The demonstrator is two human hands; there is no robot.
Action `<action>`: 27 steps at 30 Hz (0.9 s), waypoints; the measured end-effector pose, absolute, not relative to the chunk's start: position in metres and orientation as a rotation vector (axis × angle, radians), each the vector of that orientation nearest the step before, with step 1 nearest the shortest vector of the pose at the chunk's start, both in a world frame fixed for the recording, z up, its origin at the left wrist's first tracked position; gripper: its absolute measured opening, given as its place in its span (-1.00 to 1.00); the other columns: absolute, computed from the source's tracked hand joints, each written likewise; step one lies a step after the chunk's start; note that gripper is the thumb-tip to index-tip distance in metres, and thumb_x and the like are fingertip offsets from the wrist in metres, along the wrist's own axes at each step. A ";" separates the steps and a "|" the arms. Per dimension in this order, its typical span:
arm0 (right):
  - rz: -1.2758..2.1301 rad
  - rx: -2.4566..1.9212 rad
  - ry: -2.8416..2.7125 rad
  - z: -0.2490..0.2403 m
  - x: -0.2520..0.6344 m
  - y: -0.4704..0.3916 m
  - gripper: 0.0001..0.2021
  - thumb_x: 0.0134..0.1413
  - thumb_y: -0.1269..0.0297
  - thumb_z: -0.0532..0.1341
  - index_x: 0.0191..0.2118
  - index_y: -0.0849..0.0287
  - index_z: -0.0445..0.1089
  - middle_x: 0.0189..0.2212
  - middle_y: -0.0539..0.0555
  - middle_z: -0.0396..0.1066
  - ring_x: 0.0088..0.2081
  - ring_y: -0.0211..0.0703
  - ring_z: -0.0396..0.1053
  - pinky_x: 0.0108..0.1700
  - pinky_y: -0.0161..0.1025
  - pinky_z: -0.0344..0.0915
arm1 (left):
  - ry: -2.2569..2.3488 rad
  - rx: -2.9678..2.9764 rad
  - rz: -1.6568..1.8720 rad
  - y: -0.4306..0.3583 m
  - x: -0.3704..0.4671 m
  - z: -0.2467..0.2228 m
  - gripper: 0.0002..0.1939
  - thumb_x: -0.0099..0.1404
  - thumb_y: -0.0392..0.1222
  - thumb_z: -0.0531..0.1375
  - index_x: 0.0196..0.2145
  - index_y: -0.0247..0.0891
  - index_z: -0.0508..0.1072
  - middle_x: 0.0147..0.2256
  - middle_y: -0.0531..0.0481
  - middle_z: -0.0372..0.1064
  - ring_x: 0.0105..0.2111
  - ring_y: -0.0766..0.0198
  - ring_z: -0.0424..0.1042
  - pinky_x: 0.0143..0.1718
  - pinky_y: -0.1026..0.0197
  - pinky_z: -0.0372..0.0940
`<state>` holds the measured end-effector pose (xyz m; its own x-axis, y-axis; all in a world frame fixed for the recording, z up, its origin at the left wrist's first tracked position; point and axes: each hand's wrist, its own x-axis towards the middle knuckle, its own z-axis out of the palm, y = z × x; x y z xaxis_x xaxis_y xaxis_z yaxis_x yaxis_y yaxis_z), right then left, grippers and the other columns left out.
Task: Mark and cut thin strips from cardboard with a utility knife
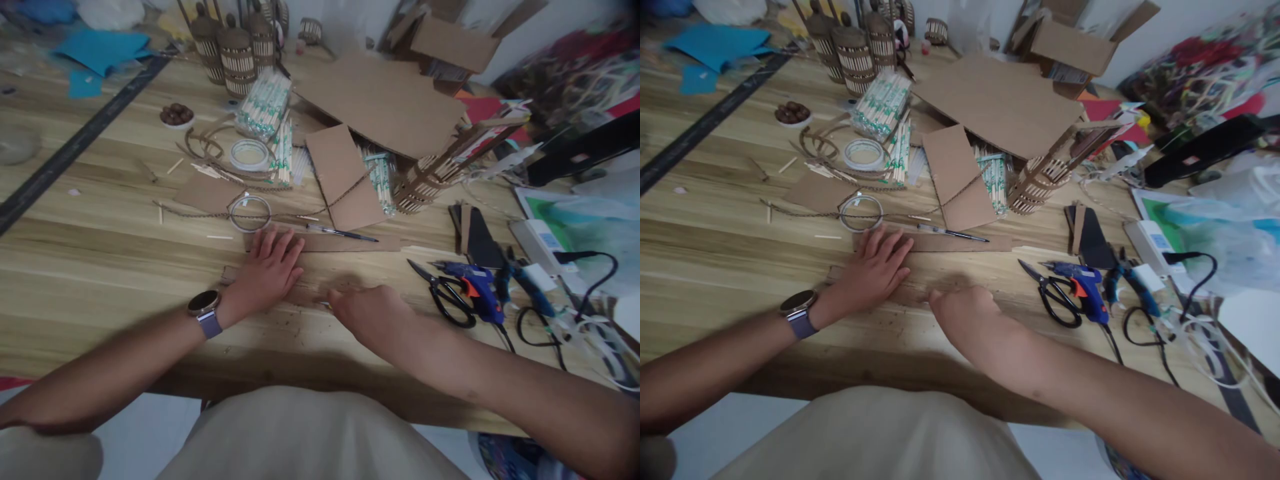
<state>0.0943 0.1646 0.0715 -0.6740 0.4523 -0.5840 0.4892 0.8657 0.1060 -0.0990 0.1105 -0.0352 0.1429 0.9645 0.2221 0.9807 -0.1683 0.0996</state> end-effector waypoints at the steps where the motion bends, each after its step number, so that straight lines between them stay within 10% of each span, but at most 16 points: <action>1: -0.056 0.678 2.387 0.071 0.096 0.165 -0.67 0.20 0.60 0.08 -0.03 0.25 0.48 -0.34 0.27 0.61 -0.29 0.07 0.61 -0.39 -0.22 0.43 | -1.979 -2.318 -0.376 0.111 -0.099 -0.036 -0.45 0.54 -0.06 -0.01 0.34 -0.43 0.23 0.35 -0.41 0.09 0.39 -0.37 -0.10 0.35 -0.41 -0.15; 27: 0.203 0.652 2.397 0.054 0.198 0.180 -0.51 0.20 0.66 0.01 0.09 0.08 0.45 -0.43 0.12 0.53 -0.50 -0.12 0.48 -0.57 -0.29 0.01 | -1.950 -2.310 -0.390 0.111 -0.100 -0.041 -0.48 0.53 -0.11 -0.01 0.33 -0.44 0.24 0.33 -0.42 0.11 0.39 -0.35 -0.10 0.34 -0.42 -0.18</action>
<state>0.1981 0.1799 0.0535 -0.6740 0.5009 -0.5431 0.4026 0.8653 0.2984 -0.1000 0.1107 -0.0412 0.1506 0.9557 0.2527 0.9795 -0.1788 0.0927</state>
